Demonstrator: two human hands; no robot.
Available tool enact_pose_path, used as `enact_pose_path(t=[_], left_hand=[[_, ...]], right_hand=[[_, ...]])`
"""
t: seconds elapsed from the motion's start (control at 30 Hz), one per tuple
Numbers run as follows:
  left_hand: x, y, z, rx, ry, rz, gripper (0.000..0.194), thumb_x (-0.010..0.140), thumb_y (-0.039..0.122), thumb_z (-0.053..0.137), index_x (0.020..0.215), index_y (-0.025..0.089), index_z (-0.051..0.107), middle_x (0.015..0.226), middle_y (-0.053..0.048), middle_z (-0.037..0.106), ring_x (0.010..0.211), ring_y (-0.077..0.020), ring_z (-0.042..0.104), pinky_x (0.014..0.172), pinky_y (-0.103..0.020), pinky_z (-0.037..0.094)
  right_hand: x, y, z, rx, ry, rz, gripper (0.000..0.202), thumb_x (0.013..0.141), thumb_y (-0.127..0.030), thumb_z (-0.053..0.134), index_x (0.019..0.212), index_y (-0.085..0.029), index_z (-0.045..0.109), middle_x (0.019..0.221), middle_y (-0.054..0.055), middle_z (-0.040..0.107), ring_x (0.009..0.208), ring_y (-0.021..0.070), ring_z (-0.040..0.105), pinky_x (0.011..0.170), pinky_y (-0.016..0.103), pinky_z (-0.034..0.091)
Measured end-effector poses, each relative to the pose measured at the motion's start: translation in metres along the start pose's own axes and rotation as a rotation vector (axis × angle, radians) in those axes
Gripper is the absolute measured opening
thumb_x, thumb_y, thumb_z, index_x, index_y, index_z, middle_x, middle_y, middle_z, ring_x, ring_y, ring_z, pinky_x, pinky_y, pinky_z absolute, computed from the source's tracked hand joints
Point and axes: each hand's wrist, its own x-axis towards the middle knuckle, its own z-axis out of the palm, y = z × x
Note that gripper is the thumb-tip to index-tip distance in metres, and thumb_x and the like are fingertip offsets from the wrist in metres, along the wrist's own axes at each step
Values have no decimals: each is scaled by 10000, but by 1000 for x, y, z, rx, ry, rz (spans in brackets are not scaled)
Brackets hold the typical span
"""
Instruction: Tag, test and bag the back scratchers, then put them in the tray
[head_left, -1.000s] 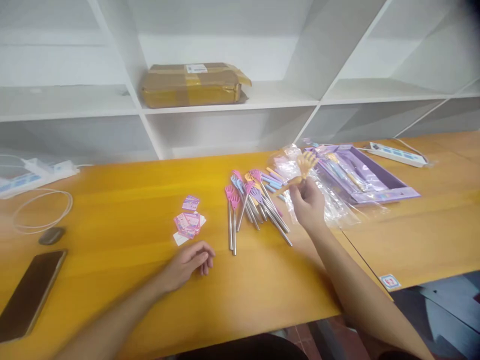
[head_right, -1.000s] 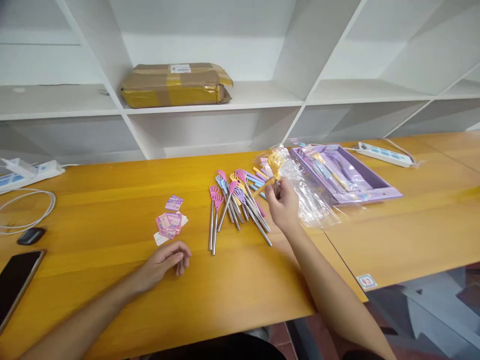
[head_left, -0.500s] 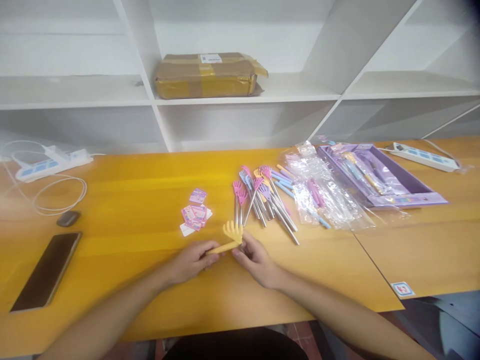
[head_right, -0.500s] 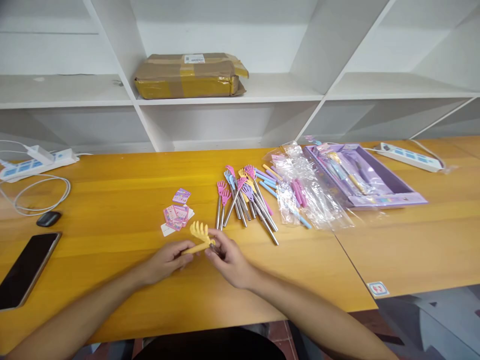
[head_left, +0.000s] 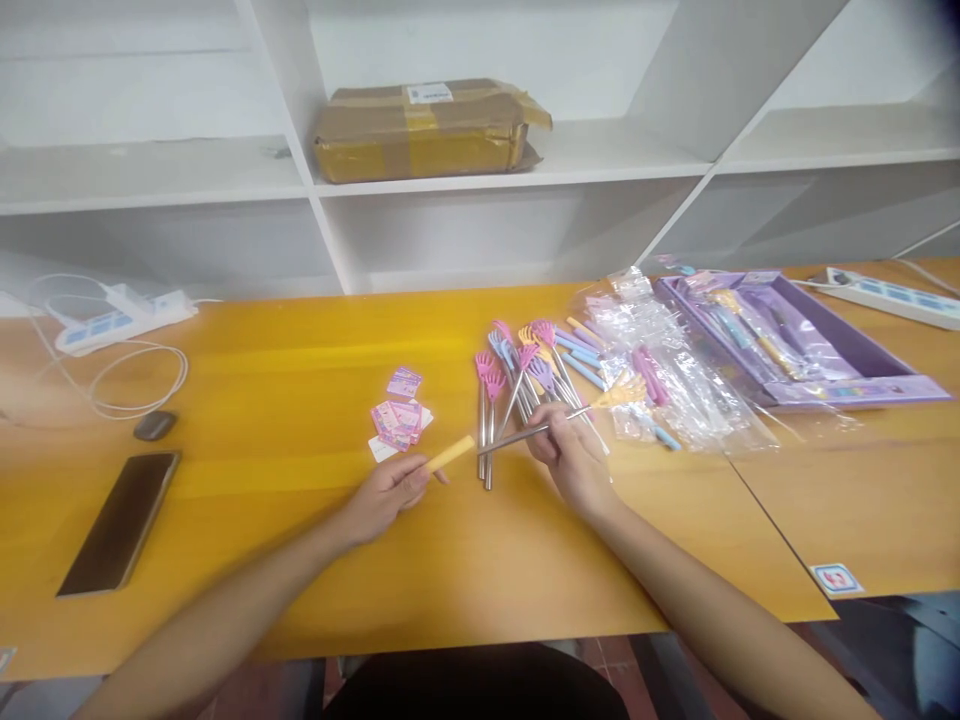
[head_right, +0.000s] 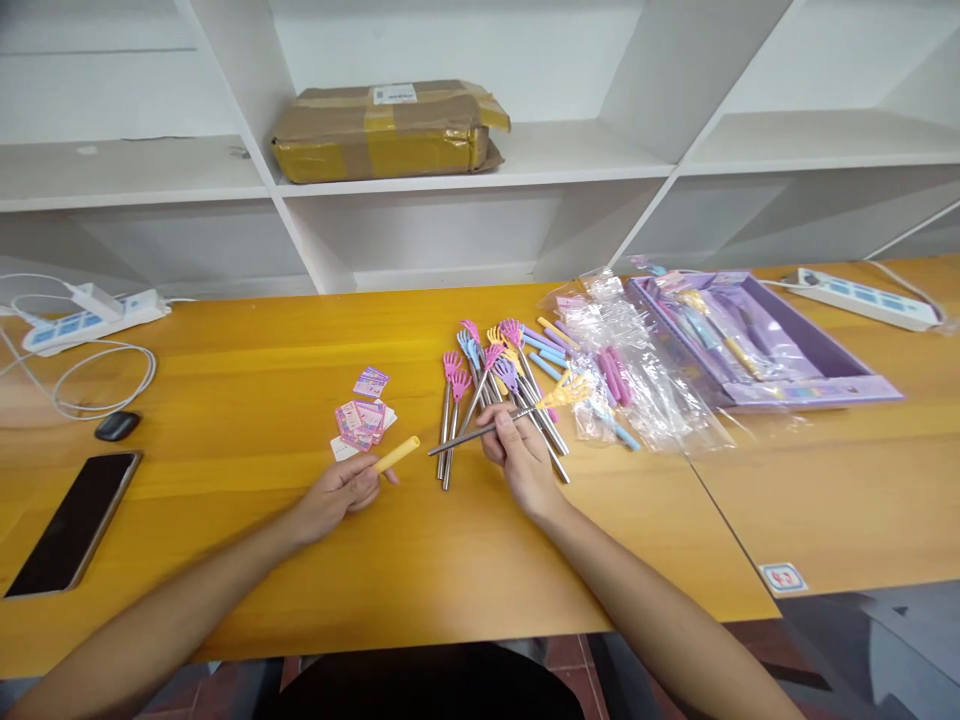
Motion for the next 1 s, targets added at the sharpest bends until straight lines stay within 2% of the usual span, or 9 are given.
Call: enact_pose_path(t=[0.1,0.27,0.43,0.6,0.77,0.87,1.0], left_hand=[[0,1,0,11,22,1,480,1080,583,507,1171,151,695,634,85,301,545,-103,245,540,-272,193],[-1,4,0,143,81,18,452,1092,563,489,1227,179,683,684,66,350,592,-114,302,563,-264,242],[-1,6,2,146,77,36,449,1122,537,420,1313,181,613,649,81,388,560,-114,340,575,-265,300],[0,6,2,177,79,49,449,1122,529,430,1324,163,595,624,77,455,561,-118,388,605,-275,319],[1,4,0,176,104,47,488,1103,569,450,1331,162,594,606,79,464,551,-124,386,605,-280,313],[1,3,0,188,124,43,493,1100,574,449,1331,164,598,599,79,469,553,-124,389,610,-281,316],[0,2,0,195,127,43,472,1102,555,458,1330,168,605,603,76,476,559,-125,404,614,-282,321]], right_hand=[[0,-5,4,76,44,9,321,1046,-554,612,954,-248,644,560,-63,352,520,125,273,548,286,211],[3,-13,4,211,33,30,446,1076,-607,478,926,-243,689,517,-58,333,496,128,246,565,298,265],[2,-13,4,225,27,49,388,1064,-558,525,920,-237,689,539,-57,343,502,129,255,575,306,309],[-2,-14,7,195,29,42,344,1053,-541,532,934,-247,667,525,-59,341,513,141,247,567,303,259],[-6,-12,7,103,-31,95,408,1031,-622,525,935,-242,638,543,-58,378,506,141,263,554,306,216],[-6,-9,5,102,-32,55,402,1041,-601,524,939,-233,652,547,-52,392,514,139,279,557,307,212],[-3,-11,1,162,26,-21,357,1064,-538,508,921,-242,648,519,-58,347,522,146,279,581,307,262]])
